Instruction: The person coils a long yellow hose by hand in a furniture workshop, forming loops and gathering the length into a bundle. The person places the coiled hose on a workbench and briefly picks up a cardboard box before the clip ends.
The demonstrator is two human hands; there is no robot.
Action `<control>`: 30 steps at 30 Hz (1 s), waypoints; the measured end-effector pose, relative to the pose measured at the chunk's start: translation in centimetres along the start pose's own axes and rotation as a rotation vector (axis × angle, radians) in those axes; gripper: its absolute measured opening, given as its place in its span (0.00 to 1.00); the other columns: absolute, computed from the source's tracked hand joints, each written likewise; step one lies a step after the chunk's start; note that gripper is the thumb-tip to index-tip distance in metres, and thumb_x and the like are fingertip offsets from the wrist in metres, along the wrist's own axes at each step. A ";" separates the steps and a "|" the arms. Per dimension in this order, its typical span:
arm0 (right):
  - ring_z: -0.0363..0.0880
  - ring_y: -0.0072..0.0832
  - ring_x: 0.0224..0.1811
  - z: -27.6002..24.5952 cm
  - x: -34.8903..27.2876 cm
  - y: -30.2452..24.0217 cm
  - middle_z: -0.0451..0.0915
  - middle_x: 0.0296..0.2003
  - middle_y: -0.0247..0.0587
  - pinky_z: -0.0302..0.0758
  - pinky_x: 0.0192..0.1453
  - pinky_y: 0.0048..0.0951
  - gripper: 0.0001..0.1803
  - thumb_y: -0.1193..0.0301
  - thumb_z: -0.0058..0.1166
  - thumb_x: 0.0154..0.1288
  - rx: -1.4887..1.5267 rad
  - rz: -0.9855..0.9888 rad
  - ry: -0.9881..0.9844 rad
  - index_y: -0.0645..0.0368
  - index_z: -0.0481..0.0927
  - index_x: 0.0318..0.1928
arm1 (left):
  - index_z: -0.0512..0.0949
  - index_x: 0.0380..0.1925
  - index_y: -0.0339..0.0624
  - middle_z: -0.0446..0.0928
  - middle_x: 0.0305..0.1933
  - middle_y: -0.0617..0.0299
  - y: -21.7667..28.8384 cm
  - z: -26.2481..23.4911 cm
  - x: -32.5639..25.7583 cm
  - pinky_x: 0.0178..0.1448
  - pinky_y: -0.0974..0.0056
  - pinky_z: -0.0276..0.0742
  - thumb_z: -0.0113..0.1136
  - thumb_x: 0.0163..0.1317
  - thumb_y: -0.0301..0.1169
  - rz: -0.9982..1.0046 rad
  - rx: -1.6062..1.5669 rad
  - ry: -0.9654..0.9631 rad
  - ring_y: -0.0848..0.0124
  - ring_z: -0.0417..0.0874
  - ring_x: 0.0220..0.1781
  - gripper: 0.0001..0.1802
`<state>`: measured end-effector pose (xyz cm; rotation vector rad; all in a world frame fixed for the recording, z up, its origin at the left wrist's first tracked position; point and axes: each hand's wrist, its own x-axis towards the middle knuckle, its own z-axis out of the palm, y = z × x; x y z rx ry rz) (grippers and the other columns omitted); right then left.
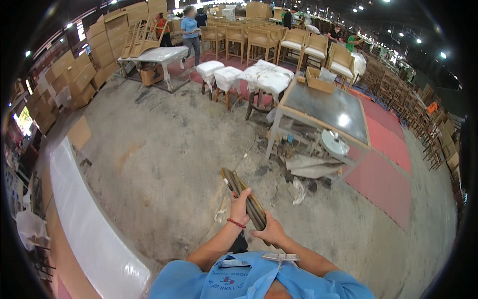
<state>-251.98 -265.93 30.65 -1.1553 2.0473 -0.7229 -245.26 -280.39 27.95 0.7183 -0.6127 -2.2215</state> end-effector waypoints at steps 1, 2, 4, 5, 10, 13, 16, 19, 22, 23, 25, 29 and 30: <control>0.78 0.50 0.48 -1.4 3.1 -0.7 0.77 0.42 0.62 0.73 0.52 0.40 0.41 0.61 0.61 0.46 0.004 0.038 -0.003 0.66 0.61 0.59 | 0.70 0.40 0.43 0.76 0.32 0.61 0.5 0.7 2.2 0.37 0.62 0.78 0.60 0.59 0.34 -0.002 -0.038 -0.016 0.67 0.80 0.33 0.13; 0.79 0.50 0.44 -2.2 5.5 -1.3 0.79 0.38 0.60 0.74 0.49 0.40 0.38 0.61 0.61 0.45 0.056 0.018 0.071 0.66 0.63 0.56 | 0.71 0.42 0.42 0.78 0.37 0.58 0.8 1.3 3.9 0.42 0.63 0.78 0.60 0.61 0.39 -0.068 -0.001 -0.079 0.68 0.80 0.38 0.16; 0.79 0.51 0.45 -3.9 9.4 -1.8 0.78 0.39 0.60 0.74 0.49 0.40 0.38 0.62 0.60 0.45 0.133 -0.075 0.125 0.66 0.63 0.56 | 0.71 0.44 0.40 0.78 0.40 0.55 1.3 2.7 6.7 0.46 0.63 0.77 0.60 0.61 0.39 -0.097 0.140 -0.219 0.68 0.79 0.41 0.17; 0.78 0.52 0.45 -4.5 11.0 -2.0 0.78 0.39 0.61 0.74 0.49 0.40 0.38 0.62 0.60 0.45 0.161 -0.060 0.136 0.66 0.63 0.56 | 0.71 0.44 0.39 0.78 0.42 0.54 1.6 3.4 7.6 0.47 0.63 0.77 0.59 0.61 0.39 -0.125 0.220 -0.290 0.68 0.79 0.43 0.18; 0.78 0.52 0.45 -7.8 14.5 -2.6 0.77 0.39 0.62 0.74 0.49 0.39 0.41 0.63 0.61 0.44 0.266 -0.049 0.263 0.64 0.61 0.60 | 0.75 0.36 0.35 0.79 0.36 0.56 4.4 9.3 13.7 0.48 0.62 0.77 0.57 0.59 0.34 -0.084 0.254 -0.226 0.66 0.80 0.41 0.13; 0.79 0.50 0.44 -10.1 16.2 -3.2 0.77 0.39 0.60 0.75 0.48 0.39 0.38 0.63 0.61 0.45 0.218 -0.125 0.453 0.63 0.64 0.58 | 0.74 0.35 0.36 0.77 0.33 0.57 7.3 15.1 18.2 0.49 0.59 0.79 0.56 0.59 0.34 -0.135 -0.063 -0.248 0.66 0.80 0.40 0.11; 0.80 0.48 0.43 -15.3 19.2 -3.1 0.78 0.41 0.57 0.76 0.45 0.39 0.35 0.65 0.63 0.45 0.168 -0.120 0.642 0.63 0.67 0.54 | 0.73 0.37 0.34 0.77 0.35 0.57 9.3 22.4 20.6 0.49 0.59 0.79 0.59 0.58 0.33 -0.155 -0.044 -0.410 0.66 0.81 0.40 0.13; 0.80 0.46 0.40 -22.1 23.6 -2.6 0.78 0.39 0.54 0.76 0.43 0.36 0.34 0.69 0.64 0.43 0.140 -0.297 0.876 0.63 0.68 0.53 | 0.65 0.49 0.39 0.75 0.40 0.55 11.0 30.4 22.8 0.51 0.59 0.79 0.62 0.56 0.39 0.025 0.094 -0.815 0.64 0.80 0.43 0.26; 0.80 0.40 0.33 -31.4 28.5 -1.4 0.79 0.34 0.48 0.77 0.39 0.31 0.33 0.73 0.65 0.42 -0.032 -0.692 1.164 0.63 0.68 0.51 | 0.60 0.57 0.37 0.75 0.47 0.51 11.5 38.1 26.2 0.55 0.59 0.76 0.66 0.54 0.44 0.231 0.234 -1.104 0.62 0.78 0.49 0.37; 0.80 0.37 0.31 -34.7 30.3 -0.9 0.79 0.33 0.46 0.76 0.38 0.29 0.32 0.73 0.65 0.42 -0.034 -0.735 1.237 0.63 0.69 0.51 | 0.59 0.59 0.37 0.74 0.49 0.50 11.1 40.1 27.6 0.56 0.60 0.75 0.67 0.53 0.45 0.307 0.266 -1.173 0.62 0.77 0.51 0.40; 0.79 0.32 0.29 -41.0 34.5 0.7 0.79 0.32 0.45 0.76 0.37 0.27 0.30 0.74 0.64 0.43 0.119 -0.828 1.290 0.64 0.69 0.50 | 0.57 0.61 0.34 0.73 0.52 0.48 9.2 43.1 30.9 0.58 0.61 0.72 0.65 0.55 0.39 0.369 0.271 -1.142 0.62 0.75 0.55 0.39; 0.77 0.25 0.27 -49.9 42.2 6.8 0.77 0.30 0.43 0.74 0.35 0.23 0.28 0.75 0.62 0.46 0.272 -0.636 1.293 0.64 0.69 0.49 | 0.57 0.62 0.30 0.69 0.58 0.45 5.4 44.0 41.4 0.60 0.61 0.69 0.63 0.58 0.36 0.334 0.686 -0.780 0.62 0.71 0.60 0.38; 0.80 0.33 0.31 -51.1 44.1 8.8 0.79 0.31 0.49 0.76 0.39 0.29 0.28 0.71 0.60 0.46 0.290 -0.513 1.247 0.65 0.68 0.50 | 0.59 0.61 0.29 0.69 0.58 0.45 4.0 42.6 44.1 0.60 0.61 0.70 0.63 0.58 0.36 0.267 0.795 -0.619 0.62 0.71 0.59 0.36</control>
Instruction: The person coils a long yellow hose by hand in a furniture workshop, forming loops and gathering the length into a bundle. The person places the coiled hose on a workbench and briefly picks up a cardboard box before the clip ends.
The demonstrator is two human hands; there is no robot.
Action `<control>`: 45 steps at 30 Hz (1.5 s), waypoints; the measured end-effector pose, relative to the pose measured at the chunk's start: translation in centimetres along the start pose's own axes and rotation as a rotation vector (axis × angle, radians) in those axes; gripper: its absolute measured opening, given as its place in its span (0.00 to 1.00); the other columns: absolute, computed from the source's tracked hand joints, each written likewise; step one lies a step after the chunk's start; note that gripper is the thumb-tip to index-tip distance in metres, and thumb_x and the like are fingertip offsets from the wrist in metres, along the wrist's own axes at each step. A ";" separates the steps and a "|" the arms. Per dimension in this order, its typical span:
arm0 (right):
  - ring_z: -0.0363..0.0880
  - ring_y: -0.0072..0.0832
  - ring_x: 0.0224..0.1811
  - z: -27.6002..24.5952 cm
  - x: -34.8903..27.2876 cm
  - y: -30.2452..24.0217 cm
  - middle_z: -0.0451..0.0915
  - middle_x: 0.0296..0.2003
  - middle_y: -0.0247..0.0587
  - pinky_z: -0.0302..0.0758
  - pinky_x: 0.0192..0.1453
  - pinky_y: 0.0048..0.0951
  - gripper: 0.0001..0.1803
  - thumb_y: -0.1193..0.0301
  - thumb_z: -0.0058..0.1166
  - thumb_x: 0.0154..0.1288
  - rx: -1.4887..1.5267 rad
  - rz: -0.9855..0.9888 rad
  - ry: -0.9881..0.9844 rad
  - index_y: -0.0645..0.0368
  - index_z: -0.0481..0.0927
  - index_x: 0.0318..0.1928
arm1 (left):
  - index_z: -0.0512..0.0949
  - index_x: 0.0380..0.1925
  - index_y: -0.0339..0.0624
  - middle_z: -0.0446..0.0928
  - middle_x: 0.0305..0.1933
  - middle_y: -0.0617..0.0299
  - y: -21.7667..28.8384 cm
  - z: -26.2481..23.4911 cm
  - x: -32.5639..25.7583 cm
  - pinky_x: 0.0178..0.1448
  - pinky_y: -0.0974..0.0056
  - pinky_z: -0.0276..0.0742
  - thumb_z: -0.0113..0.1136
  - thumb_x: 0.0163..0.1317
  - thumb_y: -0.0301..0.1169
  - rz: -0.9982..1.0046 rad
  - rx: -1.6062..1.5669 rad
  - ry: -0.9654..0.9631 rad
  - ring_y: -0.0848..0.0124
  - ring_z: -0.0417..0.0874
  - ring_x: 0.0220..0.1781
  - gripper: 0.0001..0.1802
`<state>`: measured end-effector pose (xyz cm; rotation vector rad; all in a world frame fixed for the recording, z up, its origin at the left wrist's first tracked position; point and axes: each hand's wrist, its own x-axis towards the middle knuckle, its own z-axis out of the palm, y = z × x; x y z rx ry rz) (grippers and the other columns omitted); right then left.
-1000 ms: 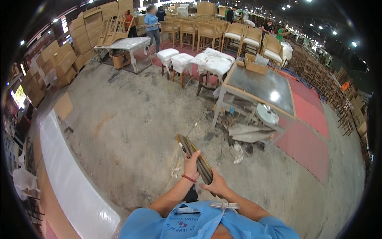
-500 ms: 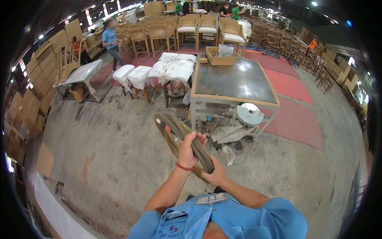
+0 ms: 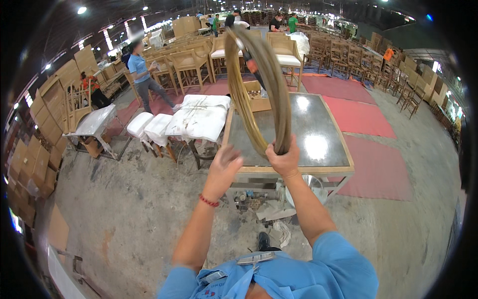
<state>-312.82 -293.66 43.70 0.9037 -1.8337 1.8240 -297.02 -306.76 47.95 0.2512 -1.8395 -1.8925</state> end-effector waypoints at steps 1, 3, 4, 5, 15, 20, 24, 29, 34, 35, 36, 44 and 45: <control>0.80 0.37 0.33 0.2 1.1 2.7 0.79 0.32 0.51 0.76 0.40 0.31 0.28 0.70 0.59 0.46 -0.140 0.103 -0.068 0.65 0.68 0.50 | 0.60 0.60 0.28 0.69 0.58 0.44 -3.1 -1.3 0.7 0.59 0.61 0.70 0.62 0.58 0.36 -0.061 0.065 0.022 0.61 0.72 0.59 0.35; 0.81 0.44 0.36 0.9 2.8 6.8 0.80 0.35 0.55 0.76 0.44 0.37 0.29 0.66 0.58 0.46 -0.431 0.325 -0.192 0.65 0.68 0.49 | 0.62 0.58 0.27 0.71 0.56 0.43 -9.5 -4.1 0.5 0.56 0.62 0.72 0.61 0.59 0.37 -0.229 0.144 0.121 0.61 0.74 0.57 0.34; 0.79 0.53 0.41 1.3 4.3 8.5 0.80 0.37 0.60 0.74 0.48 0.43 0.29 0.62 0.57 0.45 -0.482 0.499 -0.326 0.67 0.70 0.47 | 0.62 0.58 0.26 0.72 0.55 0.43 -12.8 -5.6 -0.7 0.55 0.62 0.73 0.61 0.59 0.38 -0.342 0.148 0.180 0.61 0.75 0.56 0.33; 0.80 0.50 0.40 1.4 6.3 9.5 0.80 0.36 0.59 0.74 0.46 0.42 0.27 0.63 0.56 0.45 -0.355 0.393 -0.229 0.67 0.72 0.45 | 0.63 0.58 0.26 0.73 0.53 0.44 -15.7 -7.3 -2.5 0.51 0.63 0.75 0.61 0.59 0.38 -0.409 0.194 0.217 0.62 0.77 0.53 0.34; 0.75 0.27 0.24 -6.3 22.9 9.1 0.75 0.22 0.40 0.74 0.31 0.30 0.12 0.71 0.53 0.50 0.040 0.412 -0.247 0.67 0.74 0.33 | 0.69 0.53 0.33 0.80 0.38 0.50 -30.8 -15.5 -19.8 0.28 0.61 0.76 0.61 0.57 0.37 -1.318 0.292 0.517 0.63 0.83 0.31 0.27; 0.77 0.29 0.30 -2.9 15.7 16.7 0.79 0.27 0.43 0.73 0.34 0.31 0.19 0.67 0.57 0.45 -0.364 0.599 -0.249 0.69 0.78 0.36 | 0.70 0.51 0.34 0.80 0.36 0.54 -35.5 -15.1 -18.7 0.28 0.59 0.75 0.60 0.57 0.37 -1.363 0.265 0.354 0.61 0.83 0.32 0.25; 0.74 0.27 0.26 -4.5 21.9 16.7 0.77 0.26 0.40 0.70 0.29 0.31 0.17 0.69 0.56 0.42 -0.327 0.444 -0.297 0.66 0.76 0.35 | 0.70 0.51 0.35 0.79 0.40 0.53 -37.6 -16.3 -16.7 0.29 0.60 0.75 0.59 0.58 0.37 -1.239 0.067 0.432 0.61 0.83 0.32 0.24; 0.73 0.23 0.24 -7.9 29.6 11.2 0.75 0.22 0.37 0.69 0.29 0.27 0.14 0.68 0.55 0.45 -0.343 0.313 -0.307 0.65 0.76 0.32 | 0.72 0.49 0.36 0.78 0.41 0.54 -36.2 -17.2 -16.8 0.29 0.59 0.75 0.59 0.58 0.38 -1.084 0.033 0.647 0.63 0.83 0.32 0.22; 0.77 0.37 0.28 -7.8 26.8 12.9 0.78 0.26 0.47 0.72 0.35 0.36 0.18 0.66 0.57 0.45 -0.682 0.128 -0.553 0.64 0.76 0.37 | 0.72 0.48 0.36 0.79 0.39 0.53 -34.1 -15.6 -21.2 0.31 0.59 0.77 0.59 0.58 0.38 -1.304 0.134 0.668 0.63 0.83 0.33 0.22; 0.79 0.41 0.30 -7.2 25.0 15.1 0.79 0.28 0.50 0.73 0.36 0.38 0.19 0.66 0.58 0.45 -0.755 0.057 -0.588 0.64 0.76 0.39 | 0.72 0.48 0.35 0.79 0.39 0.53 -34.0 -15.2 -22.2 0.32 0.59 0.77 0.58 0.58 0.38 -1.338 0.126 0.676 0.62 0.83 0.33 0.22; 0.78 0.46 0.34 -6.3 22.5 17.8 0.79 0.31 0.53 0.73 0.40 0.41 0.21 0.65 0.58 0.46 -0.881 0.129 -0.667 0.62 0.75 0.41 | 0.72 0.48 0.35 0.79 0.39 0.53 -34.0 -14.9 -23.0 0.32 0.60 0.77 0.58 0.58 0.38 -1.403 0.111 0.697 0.62 0.83 0.33 0.22; 0.50 0.46 0.71 -2.9 2.2 34.9 0.57 0.67 0.51 0.45 0.67 0.64 0.42 0.48 0.53 0.58 -1.219 0.457 -1.034 0.50 0.54 0.68 | 0.73 0.49 0.32 0.80 0.38 0.50 -31.1 -12.9 -23.3 0.33 0.63 0.77 0.59 0.57 0.42 -1.258 0.275 0.683 0.64 0.83 0.35 0.26; 0.48 0.47 0.71 -3.1 1.6 35.2 0.55 0.67 0.51 0.44 0.68 0.64 0.42 0.48 0.52 0.58 -1.191 0.439 -1.045 0.50 0.54 0.68 | 0.73 0.49 0.32 0.80 0.38 0.49 -30.4 -12.8 -22.9 0.32 0.63 0.77 0.59 0.57 0.42 -1.255 0.265 0.699 0.64 0.83 0.34 0.26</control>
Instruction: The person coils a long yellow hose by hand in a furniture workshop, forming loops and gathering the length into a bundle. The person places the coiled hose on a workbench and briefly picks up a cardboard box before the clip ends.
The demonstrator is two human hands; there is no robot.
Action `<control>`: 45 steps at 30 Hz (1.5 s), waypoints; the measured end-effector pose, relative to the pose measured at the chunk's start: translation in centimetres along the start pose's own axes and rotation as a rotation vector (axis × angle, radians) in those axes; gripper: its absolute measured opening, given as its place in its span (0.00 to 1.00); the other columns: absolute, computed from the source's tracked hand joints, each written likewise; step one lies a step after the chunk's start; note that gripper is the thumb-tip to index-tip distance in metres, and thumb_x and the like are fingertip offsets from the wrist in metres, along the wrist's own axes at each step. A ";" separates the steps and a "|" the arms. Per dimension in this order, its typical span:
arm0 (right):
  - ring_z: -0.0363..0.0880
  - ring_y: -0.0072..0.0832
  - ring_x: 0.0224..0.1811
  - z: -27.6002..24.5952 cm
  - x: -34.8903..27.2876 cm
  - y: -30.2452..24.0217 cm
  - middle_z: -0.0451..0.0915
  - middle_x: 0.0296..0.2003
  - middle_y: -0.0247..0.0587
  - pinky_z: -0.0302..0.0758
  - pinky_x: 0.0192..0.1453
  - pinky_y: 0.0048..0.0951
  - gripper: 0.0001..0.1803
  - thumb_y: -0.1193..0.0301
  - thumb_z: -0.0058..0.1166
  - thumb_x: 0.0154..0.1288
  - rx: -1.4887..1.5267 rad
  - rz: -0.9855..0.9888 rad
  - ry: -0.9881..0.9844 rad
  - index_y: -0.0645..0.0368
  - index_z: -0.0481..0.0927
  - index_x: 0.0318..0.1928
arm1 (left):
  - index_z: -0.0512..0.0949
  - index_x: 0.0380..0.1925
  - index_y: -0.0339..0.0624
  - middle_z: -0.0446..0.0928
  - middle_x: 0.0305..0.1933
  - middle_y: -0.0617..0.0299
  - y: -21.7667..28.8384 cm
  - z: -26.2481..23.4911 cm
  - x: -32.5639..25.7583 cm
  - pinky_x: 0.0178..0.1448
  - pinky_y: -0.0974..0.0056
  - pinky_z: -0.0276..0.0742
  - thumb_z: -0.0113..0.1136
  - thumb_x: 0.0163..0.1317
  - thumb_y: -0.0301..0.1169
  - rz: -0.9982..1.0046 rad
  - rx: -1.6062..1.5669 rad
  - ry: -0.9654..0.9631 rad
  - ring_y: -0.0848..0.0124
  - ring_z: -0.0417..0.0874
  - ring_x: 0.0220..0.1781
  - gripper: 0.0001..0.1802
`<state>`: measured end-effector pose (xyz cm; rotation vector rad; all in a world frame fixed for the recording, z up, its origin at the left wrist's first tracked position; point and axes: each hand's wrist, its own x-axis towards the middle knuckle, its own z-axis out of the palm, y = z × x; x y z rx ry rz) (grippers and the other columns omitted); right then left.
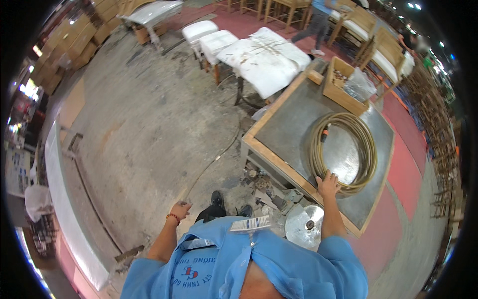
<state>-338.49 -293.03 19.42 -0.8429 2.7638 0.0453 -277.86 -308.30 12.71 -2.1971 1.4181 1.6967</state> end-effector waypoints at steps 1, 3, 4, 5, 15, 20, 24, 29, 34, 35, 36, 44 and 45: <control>0.47 0.48 0.72 0.2 -0.2 0.0 0.54 0.68 0.51 0.43 0.68 0.64 0.42 0.48 0.51 0.59 -0.006 -0.007 0.009 0.50 0.53 0.68 | 0.73 0.48 0.32 0.80 0.38 0.49 0.5 -0.2 -0.4 0.32 0.63 0.77 0.59 0.57 0.42 0.027 -0.019 0.002 0.64 0.83 0.34 0.26; 0.45 0.50 0.72 -0.4 -0.5 -0.6 0.52 0.68 0.53 0.42 0.68 0.65 0.42 0.49 0.52 0.59 0.010 0.000 0.022 0.51 0.51 0.69 | 0.74 0.48 0.34 0.80 0.38 0.49 0.9 -0.6 -0.7 0.30 0.61 0.77 0.59 0.57 0.43 0.029 -0.041 -0.005 0.64 0.83 0.33 0.25; 0.44 0.50 0.72 -0.9 -0.4 -1.3 0.51 0.68 0.54 0.42 0.68 0.65 0.43 0.50 0.53 0.59 -0.010 0.014 0.021 0.51 0.51 0.69 | 0.73 0.49 0.34 0.79 0.39 0.51 0.8 -0.8 -0.5 0.32 0.61 0.78 0.58 0.58 0.44 -0.015 -0.048 -0.036 0.65 0.83 0.34 0.26; 0.43 0.50 0.72 -1.4 -0.5 -2.2 0.51 0.69 0.54 0.42 0.68 0.65 0.43 0.51 0.53 0.58 -0.030 0.027 0.033 0.52 0.51 0.69 | 0.72 0.50 0.34 0.79 0.40 0.53 0.3 -1.0 -0.2 0.34 0.62 0.78 0.57 0.59 0.44 -0.063 -0.045 -0.056 0.65 0.82 0.35 0.26; 0.75 0.48 0.53 -3.9 1.8 -25.9 0.75 0.51 0.57 0.70 0.59 0.37 0.31 0.64 0.56 0.57 0.639 -0.390 0.050 0.64 0.67 0.60 | 0.63 0.59 0.40 0.71 0.50 0.49 -8.7 -5.6 5.6 0.40 0.48 0.78 0.48 0.62 0.55 -0.271 0.166 -0.258 0.53 0.77 0.45 0.35; 0.72 0.47 0.57 2.7 1.9 -39.2 0.73 0.55 0.56 0.68 0.61 0.39 0.30 0.58 0.52 0.60 0.460 -0.540 -0.385 0.63 0.69 0.59 | 0.55 0.65 0.41 0.63 0.60 0.46 -3.7 -12.3 14.4 0.46 0.44 0.75 0.45 0.62 0.58 -0.435 -0.521 -0.367 0.48 0.72 0.53 0.40; 0.74 0.48 0.55 11.7 -0.2 -42.2 0.75 0.53 0.57 0.70 0.58 0.39 0.34 0.52 0.55 0.56 0.390 -0.353 -0.735 0.60 0.71 0.58 | 0.48 0.69 0.41 0.57 0.68 0.44 5.1 -18.8 21.9 0.51 0.41 0.73 0.43 0.63 0.61 -0.453 -0.864 -0.439 0.44 0.69 0.60 0.45; 0.80 0.40 0.27 17.1 -2.6 -41.1 0.81 0.33 0.53 0.78 0.34 0.35 0.32 0.44 0.49 0.59 0.139 -0.171 -0.974 0.65 0.79 0.42 | 0.45 0.70 0.44 0.56 0.69 0.43 18.6 -26.9 32.3 0.58 0.40 0.67 0.46 0.63 0.58 -0.130 -0.632 -0.396 0.45 0.66 0.64 0.45; 0.71 0.43 0.59 18.5 -0.7 -47.8 0.72 0.56 0.55 0.62 0.65 0.35 0.45 0.33 0.26 0.64 0.676 0.385 -1.069 0.59 0.67 0.63 | 0.49 0.69 0.43 0.58 0.68 0.43 32.0 -29.0 42.0 0.57 0.44 0.70 0.46 0.66 0.49 -0.045 -0.366 -0.319 0.46 0.67 0.63 0.37; 0.66 0.41 0.63 18.1 0.8 -50.1 0.68 0.60 0.52 0.61 0.67 0.35 0.48 0.31 0.28 0.61 0.938 0.479 -1.217 0.61 0.66 0.63 | 0.51 0.68 0.41 0.60 0.66 0.43 34.5 -28.5 43.4 0.54 0.45 0.72 0.46 0.67 0.46 -0.017 -0.284 -0.308 0.47 0.70 0.60 0.35; 0.61 0.40 0.67 17.4 2.7 -52.8 0.64 0.64 0.48 0.59 0.68 0.34 0.51 0.29 0.29 0.59 1.130 0.643 -1.306 0.62 0.66 0.63 | 0.52 0.67 0.39 0.62 0.65 0.43 37.0 -27.9 44.7 0.51 0.46 0.75 0.46 0.67 0.43 0.018 -0.204 -0.295 0.47 0.73 0.58 0.33; 0.55 0.40 0.69 -3.9 28.7 -67.5 0.58 0.67 0.48 0.56 0.69 0.40 0.38 0.48 0.48 0.65 1.481 -0.118 -0.944 0.56 0.58 0.67 | 0.78 0.44 0.33 0.81 0.27 0.47 50.9 -22.8 48.2 0.38 0.60 0.79 0.44 0.68 0.44 0.087 0.351 -0.200 0.63 0.83 0.39 0.24; 0.54 0.43 0.70 -6.2 31.5 -68.4 0.59 0.66 0.50 0.57 0.69 0.42 0.37 0.50 0.50 0.64 1.287 -0.281 -0.686 0.55 0.59 0.67 | 0.80 0.42 0.33 0.81 0.27 0.47 52.7 -22.5 49.0 0.42 0.59 0.79 0.42 0.68 0.47 0.095 0.414 -0.221 0.61 0.83 0.40 0.27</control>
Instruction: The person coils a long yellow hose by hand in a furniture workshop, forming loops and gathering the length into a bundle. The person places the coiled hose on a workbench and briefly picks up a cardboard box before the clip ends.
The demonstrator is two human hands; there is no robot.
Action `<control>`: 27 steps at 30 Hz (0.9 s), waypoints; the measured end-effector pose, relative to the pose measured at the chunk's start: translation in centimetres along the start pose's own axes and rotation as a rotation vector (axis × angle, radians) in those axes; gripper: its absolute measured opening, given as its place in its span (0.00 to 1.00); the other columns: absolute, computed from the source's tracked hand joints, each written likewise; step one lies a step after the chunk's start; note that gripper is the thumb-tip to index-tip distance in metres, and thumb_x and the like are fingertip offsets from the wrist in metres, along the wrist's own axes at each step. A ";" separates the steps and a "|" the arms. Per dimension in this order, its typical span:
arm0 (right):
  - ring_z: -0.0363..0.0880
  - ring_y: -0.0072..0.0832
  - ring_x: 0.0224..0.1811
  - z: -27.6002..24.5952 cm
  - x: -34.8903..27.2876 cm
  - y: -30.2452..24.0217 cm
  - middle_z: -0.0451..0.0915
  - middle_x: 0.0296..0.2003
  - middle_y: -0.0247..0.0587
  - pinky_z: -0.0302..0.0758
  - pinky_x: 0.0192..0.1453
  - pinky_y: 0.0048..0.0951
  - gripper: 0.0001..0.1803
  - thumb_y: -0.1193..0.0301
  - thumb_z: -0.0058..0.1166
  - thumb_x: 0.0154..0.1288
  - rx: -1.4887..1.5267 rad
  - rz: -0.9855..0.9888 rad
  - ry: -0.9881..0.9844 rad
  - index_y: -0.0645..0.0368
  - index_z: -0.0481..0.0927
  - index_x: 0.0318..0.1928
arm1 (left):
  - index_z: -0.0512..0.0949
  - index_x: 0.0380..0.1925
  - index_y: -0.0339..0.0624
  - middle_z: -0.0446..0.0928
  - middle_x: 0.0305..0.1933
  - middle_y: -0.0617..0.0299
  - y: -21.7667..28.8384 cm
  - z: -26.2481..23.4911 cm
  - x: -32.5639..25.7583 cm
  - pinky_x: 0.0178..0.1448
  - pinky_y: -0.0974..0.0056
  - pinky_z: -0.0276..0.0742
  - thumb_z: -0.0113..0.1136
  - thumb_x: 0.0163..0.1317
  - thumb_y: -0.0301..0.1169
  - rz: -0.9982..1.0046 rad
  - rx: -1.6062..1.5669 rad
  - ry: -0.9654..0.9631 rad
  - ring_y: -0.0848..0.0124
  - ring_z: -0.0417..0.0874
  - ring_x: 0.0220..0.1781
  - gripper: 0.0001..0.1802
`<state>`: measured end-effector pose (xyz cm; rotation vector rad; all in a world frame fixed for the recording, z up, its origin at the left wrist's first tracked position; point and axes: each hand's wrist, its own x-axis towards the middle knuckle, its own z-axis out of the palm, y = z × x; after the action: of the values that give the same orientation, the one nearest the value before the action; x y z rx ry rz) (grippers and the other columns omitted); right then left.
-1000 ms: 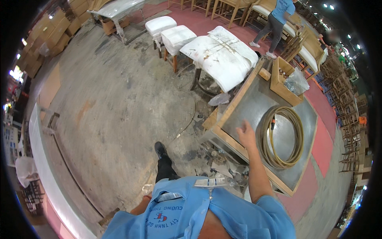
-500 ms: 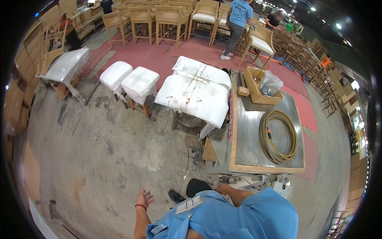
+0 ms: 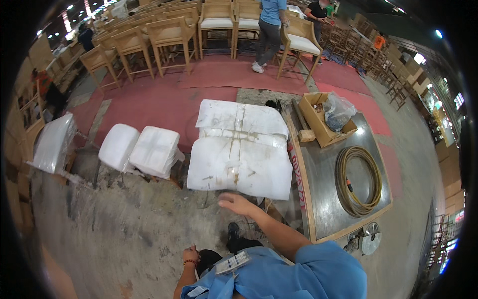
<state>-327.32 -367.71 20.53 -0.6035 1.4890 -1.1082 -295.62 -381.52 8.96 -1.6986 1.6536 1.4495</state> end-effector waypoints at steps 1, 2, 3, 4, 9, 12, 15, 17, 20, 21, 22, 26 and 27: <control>0.55 0.44 0.69 -0.6 1.4 -1.8 0.59 0.66 0.52 0.57 0.67 0.44 0.38 0.49 0.51 0.62 -0.268 0.029 0.255 0.55 0.59 0.66 | 0.80 0.41 0.34 0.81 0.30 0.45 1.5 -0.8 1.1 0.47 0.58 0.77 0.38 0.68 0.50 0.060 0.137 -0.067 0.59 0.82 0.43 0.30; 0.55 0.45 0.68 -1.7 3.1 -3.4 0.59 0.65 0.54 0.58 0.66 0.45 0.38 0.49 0.52 0.60 -0.509 -0.004 0.485 0.56 0.60 0.65 | 0.81 0.41 0.34 0.81 0.34 0.44 3.1 -1.7 2.5 0.52 0.57 0.74 0.34 0.68 0.54 0.136 0.269 -0.137 0.56 0.81 0.47 0.34; 0.56 0.45 0.68 -3.0 4.9 -4.4 0.60 0.64 0.56 0.58 0.65 0.47 0.39 0.48 0.53 0.59 -0.761 -0.014 0.710 0.56 0.61 0.65 | 0.82 0.40 0.35 0.81 0.38 0.42 4.8 -2.5 4.4 0.57 0.56 0.72 0.30 0.68 0.57 0.235 0.409 -0.178 0.54 0.79 0.50 0.38; 0.54 0.47 0.68 -4.1 6.5 -4.9 0.59 0.65 0.56 0.55 0.66 0.50 0.39 0.48 0.53 0.58 -0.780 0.054 0.802 0.56 0.61 0.64 | 0.78 0.49 0.38 0.75 0.53 0.41 6.5 -3.0 6.6 0.68 0.56 0.59 0.21 0.65 0.63 0.234 0.468 -0.313 0.49 0.70 0.62 0.44; 0.48 0.50 0.70 -7.1 13.9 -3.4 0.56 0.66 0.54 0.43 0.67 0.61 0.37 0.50 0.53 0.57 -0.882 0.351 1.221 0.56 0.64 0.62 | 0.66 0.62 0.43 0.63 0.65 0.41 12.3 -2.3 20.5 0.71 0.55 0.53 0.26 0.63 0.65 0.136 0.616 -0.358 0.49 0.60 0.69 0.42; 0.50 0.50 0.69 -7.4 16.3 -1.7 0.57 0.66 0.53 0.42 0.68 0.58 0.36 0.51 0.53 0.56 -0.927 0.374 1.332 0.56 0.66 0.62 | 0.61 0.64 0.37 0.62 0.65 0.39 15.2 -1.5 30.2 0.70 0.55 0.54 0.36 0.61 0.63 0.274 0.619 -0.451 0.48 0.60 0.68 0.44; 0.50 0.50 0.69 -7.5 17.3 -0.7 0.59 0.65 0.53 0.43 0.68 0.57 0.34 0.52 0.53 0.55 -0.997 0.261 1.421 0.56 0.67 0.60 | 0.50 0.68 0.37 0.53 0.70 0.40 19.9 -1.0 38.9 0.68 0.55 0.59 0.44 0.61 0.61 0.112 0.565 -0.407 0.50 0.55 0.71 0.47; 0.54 0.52 0.67 -7.7 17.7 -0.5 0.61 0.64 0.55 0.46 0.67 0.57 0.33 0.54 0.52 0.56 -1.026 0.278 1.422 0.57 0.69 0.59 | 0.42 0.70 0.38 0.52 0.71 0.41 23.2 0.2 43.5 0.69 0.53 0.58 0.48 0.60 0.60 -0.008 0.463 -0.430 0.49 0.53 0.72 0.50; 0.57 0.54 0.66 -7.8 18.3 -0.4 0.61 0.63 0.59 0.49 0.66 0.56 0.33 0.55 0.51 0.57 -1.090 0.272 1.394 0.61 0.68 0.59 | 0.40 0.70 0.37 0.49 0.72 0.43 25.9 3.8 49.2 0.71 0.54 0.55 0.51 0.59 0.58 -0.019 0.206 -0.464 0.50 0.52 0.72 0.51; 0.57 0.55 0.66 -7.9 18.4 -0.3 0.61 0.63 0.59 0.49 0.66 0.55 0.33 0.55 0.51 0.57 -1.091 0.256 1.379 0.62 0.68 0.59 | 0.40 0.70 0.37 0.50 0.72 0.42 25.9 5.4 51.1 0.72 0.54 0.54 0.52 0.60 0.57 0.037 0.190 -0.419 0.50 0.52 0.72 0.51; 0.57 0.55 0.66 -7.9 18.5 -0.1 0.61 0.63 0.60 0.50 0.66 0.54 0.33 0.55 0.51 0.57 -1.085 0.252 1.370 0.62 0.68 0.59 | 0.40 0.70 0.38 0.50 0.71 0.42 25.5 7.0 52.8 0.72 0.55 0.53 0.52 0.60 0.56 0.094 0.179 -0.372 0.50 0.53 0.72 0.51; 0.56 0.56 0.66 -8.5 18.1 0.8 0.59 0.63 0.63 0.50 0.68 0.50 0.33 0.54 0.46 0.62 -1.100 0.235 1.354 0.65 0.65 0.61 | 0.43 0.69 0.37 0.53 0.70 0.46 23.5 12.7 57.9 0.71 0.56 0.53 0.51 0.62 0.53 0.299 0.160 -0.578 0.53 0.56 0.70 0.46; 0.55 0.56 0.67 -8.6 17.9 1.1 0.59 0.63 0.63 0.50 0.69 0.50 0.33 0.54 0.45 0.63 -1.091 0.195 1.336 0.66 0.64 0.61 | 0.47 0.68 0.38 0.57 0.68 0.47 23.1 14.1 57.9 0.69 0.55 0.56 0.51 0.62 0.52 0.363 0.175 -0.672 0.54 0.59 0.67 0.43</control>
<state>-339.54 -379.90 10.62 -0.3468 3.2881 -0.3447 -334.10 -405.81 -35.87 -0.7064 1.6624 1.7175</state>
